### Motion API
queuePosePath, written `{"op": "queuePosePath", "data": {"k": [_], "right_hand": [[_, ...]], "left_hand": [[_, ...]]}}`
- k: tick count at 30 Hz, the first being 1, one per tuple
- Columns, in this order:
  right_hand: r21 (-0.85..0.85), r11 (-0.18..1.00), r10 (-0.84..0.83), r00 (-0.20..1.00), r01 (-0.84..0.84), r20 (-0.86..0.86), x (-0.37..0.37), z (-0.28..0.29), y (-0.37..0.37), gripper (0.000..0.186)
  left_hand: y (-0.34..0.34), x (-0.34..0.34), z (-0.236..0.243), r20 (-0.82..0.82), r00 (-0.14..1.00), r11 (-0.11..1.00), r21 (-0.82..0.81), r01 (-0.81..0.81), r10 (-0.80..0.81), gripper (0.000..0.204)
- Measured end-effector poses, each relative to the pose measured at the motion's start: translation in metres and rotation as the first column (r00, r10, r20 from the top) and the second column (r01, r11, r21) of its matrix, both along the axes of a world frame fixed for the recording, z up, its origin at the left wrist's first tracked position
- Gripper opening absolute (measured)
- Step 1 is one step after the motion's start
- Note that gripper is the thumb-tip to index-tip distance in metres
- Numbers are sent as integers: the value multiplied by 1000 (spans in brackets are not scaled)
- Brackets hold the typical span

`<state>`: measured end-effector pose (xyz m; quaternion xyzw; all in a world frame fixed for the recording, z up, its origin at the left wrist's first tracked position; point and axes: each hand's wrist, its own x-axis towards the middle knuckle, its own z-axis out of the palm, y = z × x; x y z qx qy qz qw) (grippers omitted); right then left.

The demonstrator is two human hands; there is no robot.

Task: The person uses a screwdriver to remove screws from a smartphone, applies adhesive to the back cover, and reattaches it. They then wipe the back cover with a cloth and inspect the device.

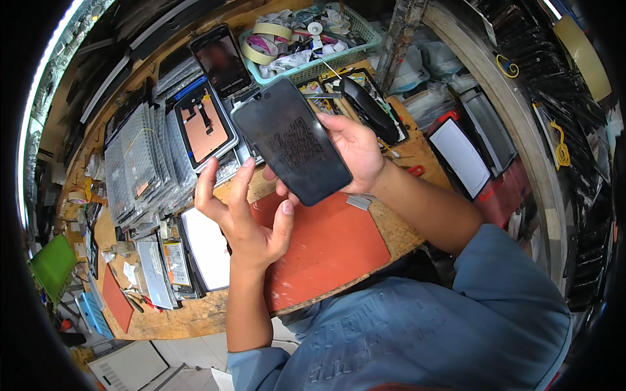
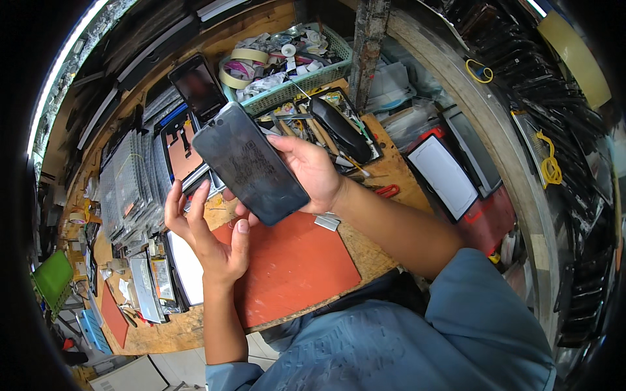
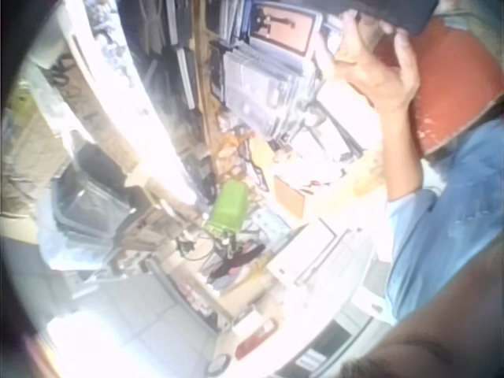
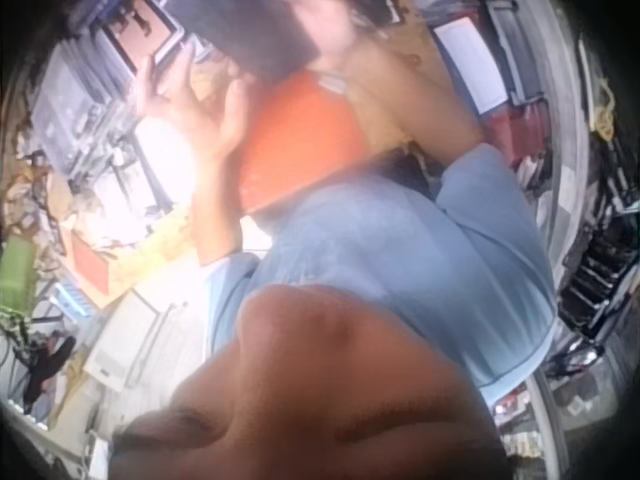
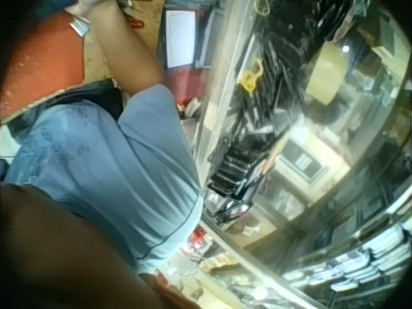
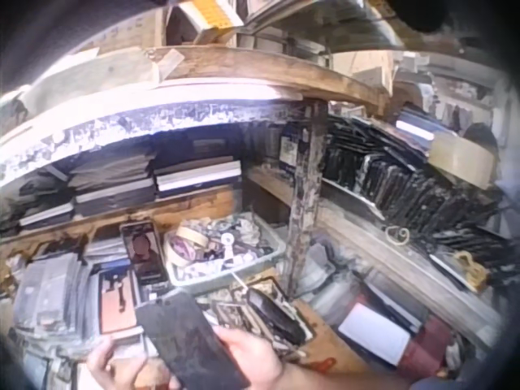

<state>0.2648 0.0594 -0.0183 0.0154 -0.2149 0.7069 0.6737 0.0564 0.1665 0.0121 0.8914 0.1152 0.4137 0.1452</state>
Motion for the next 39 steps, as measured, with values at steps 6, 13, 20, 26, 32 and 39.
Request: {"op": "queuePosePath", "data": {"k": [6,13,20,26,32,39], "right_hand": [[4,1000,10,1000,-10,15,-4,-3,2,80],[-31,999,44,994,-41,102,-14,-3,-5,80],[-104,986,-110,977,131,182,-24,14,-6,74],[-35,997,-58,992,62,111,-18,8,-5,74],[-40,999,-31,996,34,89,-18,5,-2,75],[-105,986,-116,986,129,122,-18,11,-4,74]], "left_hand": [[2,0,-3,20,999,999,33,-36,35,71],[8,-3,2,90,993,995,53,-81,76,76],[-5,-1,2,42,998,999,-17,-36,37,102],[-17,10,-10,11,1000,1000,-2,-16,16,130],[3,-2,-6,160,985,996,-72,-49,60,114],[-10,4,-7,174,984,998,50,-42,33,64]]}}
